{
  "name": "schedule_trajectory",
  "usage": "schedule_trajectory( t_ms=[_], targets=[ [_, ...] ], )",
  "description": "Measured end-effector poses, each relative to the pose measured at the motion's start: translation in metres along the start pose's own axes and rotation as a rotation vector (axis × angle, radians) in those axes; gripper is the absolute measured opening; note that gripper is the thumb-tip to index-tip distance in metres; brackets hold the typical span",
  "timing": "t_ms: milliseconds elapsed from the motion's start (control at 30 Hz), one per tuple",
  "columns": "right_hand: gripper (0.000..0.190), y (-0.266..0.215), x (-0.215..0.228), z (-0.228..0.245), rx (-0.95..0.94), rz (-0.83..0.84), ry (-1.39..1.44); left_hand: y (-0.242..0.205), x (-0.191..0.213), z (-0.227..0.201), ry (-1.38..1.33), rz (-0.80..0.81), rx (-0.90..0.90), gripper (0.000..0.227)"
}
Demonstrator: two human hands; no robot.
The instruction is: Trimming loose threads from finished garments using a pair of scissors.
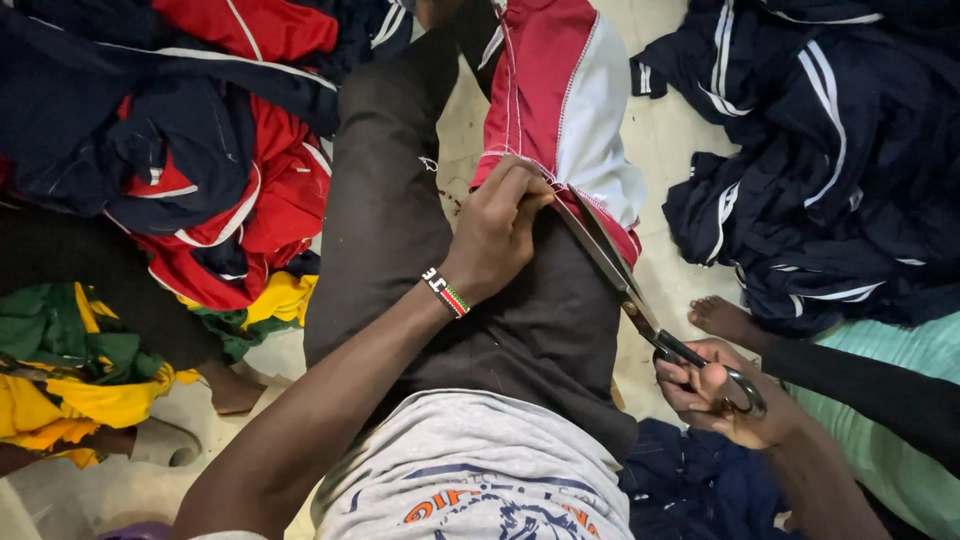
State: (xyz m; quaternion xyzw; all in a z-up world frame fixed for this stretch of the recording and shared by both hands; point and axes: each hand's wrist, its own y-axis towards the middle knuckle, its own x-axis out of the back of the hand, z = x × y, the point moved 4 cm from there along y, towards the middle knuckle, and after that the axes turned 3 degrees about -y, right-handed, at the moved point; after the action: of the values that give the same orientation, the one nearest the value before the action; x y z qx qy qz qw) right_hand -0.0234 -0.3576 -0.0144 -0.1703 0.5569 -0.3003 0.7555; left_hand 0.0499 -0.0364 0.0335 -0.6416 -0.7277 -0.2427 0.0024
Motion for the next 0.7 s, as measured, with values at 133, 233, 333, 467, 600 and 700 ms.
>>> schedule_trajectory(
  t_ms=[133,233,333,467,600,700],
  targets=[
    [0.058,-0.003,0.004,0.000,0.005,0.021,0.018,0.000,0.000,-0.001,0.014,-0.032,0.002,0.019],
    [0.055,0.006,-0.008,0.006,0.009,0.008,0.002,-0.003,-0.003,-0.002,0.077,-0.005,-0.022,0.015],
    [0.045,0.015,-0.021,0.014,0.006,0.078,0.091,-0.003,-0.003,-0.005,0.092,0.008,-0.042,0.015],
    [0.041,0.023,-0.022,0.015,-0.004,0.048,0.071,-0.007,-0.006,0.001,0.087,0.022,-0.028,0.014],
    [0.017,0.021,-0.027,0.016,-0.020,-0.153,-0.070,-0.010,-0.008,0.005,0.060,0.012,-0.023,0.014],
    [0.015,0.015,-0.029,0.015,-0.011,-0.261,-0.173,-0.009,-0.005,0.011,-0.026,-0.039,0.056,0.014]
  ],
)
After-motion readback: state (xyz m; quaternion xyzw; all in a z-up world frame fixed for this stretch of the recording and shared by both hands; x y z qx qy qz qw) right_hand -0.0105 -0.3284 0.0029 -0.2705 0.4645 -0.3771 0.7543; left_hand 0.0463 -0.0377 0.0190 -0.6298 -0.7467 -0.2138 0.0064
